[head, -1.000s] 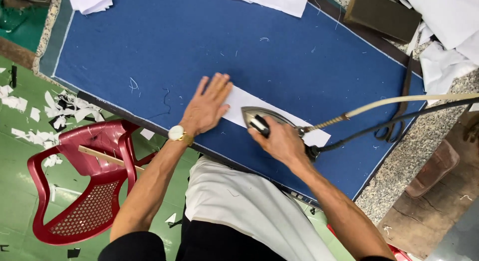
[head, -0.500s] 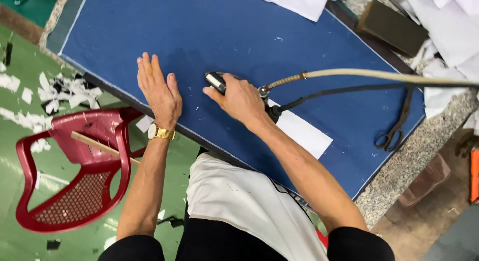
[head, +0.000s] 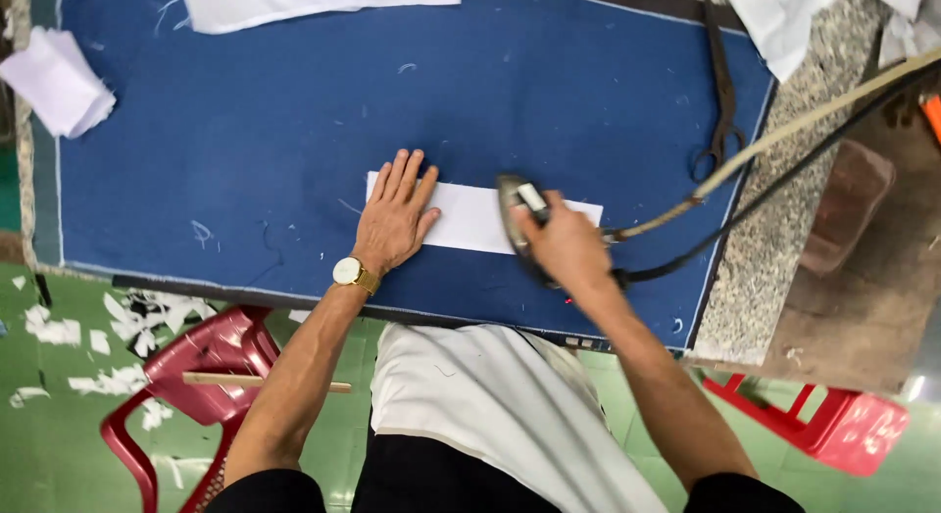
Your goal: The person irons a white rectangular piece of fabric on a blue work surface using a steam iron. They fold the fabric, press it with a wooden block, and trim the edges with scissors. The person repeats this process for multiple pieces of fabric and cleans the work surface with a brush at the end.
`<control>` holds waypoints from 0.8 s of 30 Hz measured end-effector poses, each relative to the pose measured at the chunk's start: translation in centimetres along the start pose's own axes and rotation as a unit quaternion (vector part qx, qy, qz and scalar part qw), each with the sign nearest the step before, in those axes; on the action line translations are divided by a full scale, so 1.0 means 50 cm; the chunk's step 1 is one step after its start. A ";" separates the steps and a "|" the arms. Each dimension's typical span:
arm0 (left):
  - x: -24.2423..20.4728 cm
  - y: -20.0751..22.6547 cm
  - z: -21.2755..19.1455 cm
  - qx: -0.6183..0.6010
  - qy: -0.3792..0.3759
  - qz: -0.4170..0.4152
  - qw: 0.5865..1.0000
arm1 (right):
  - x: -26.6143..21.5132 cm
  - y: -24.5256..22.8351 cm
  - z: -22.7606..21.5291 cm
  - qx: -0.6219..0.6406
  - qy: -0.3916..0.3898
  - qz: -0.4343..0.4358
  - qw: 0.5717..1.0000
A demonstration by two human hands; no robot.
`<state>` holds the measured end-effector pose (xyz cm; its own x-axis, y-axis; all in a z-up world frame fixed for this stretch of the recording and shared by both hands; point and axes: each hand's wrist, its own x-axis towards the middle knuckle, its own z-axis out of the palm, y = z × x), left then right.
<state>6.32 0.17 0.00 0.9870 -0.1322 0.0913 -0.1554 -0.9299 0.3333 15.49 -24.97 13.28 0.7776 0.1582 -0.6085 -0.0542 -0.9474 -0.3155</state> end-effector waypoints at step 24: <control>-0.169 -0.167 -0.083 0.064 0.208 -0.199 0.955 | -0.031 -0.083 -0.059 -0.041 -0.138 -0.143 0.979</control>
<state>-0.90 10.46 0.35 0.8611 0.3641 0.3550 0.2619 -0.9159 0.3042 16.34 -22.09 17.69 0.5537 0.4793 -0.6809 0.2002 -0.8704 -0.4498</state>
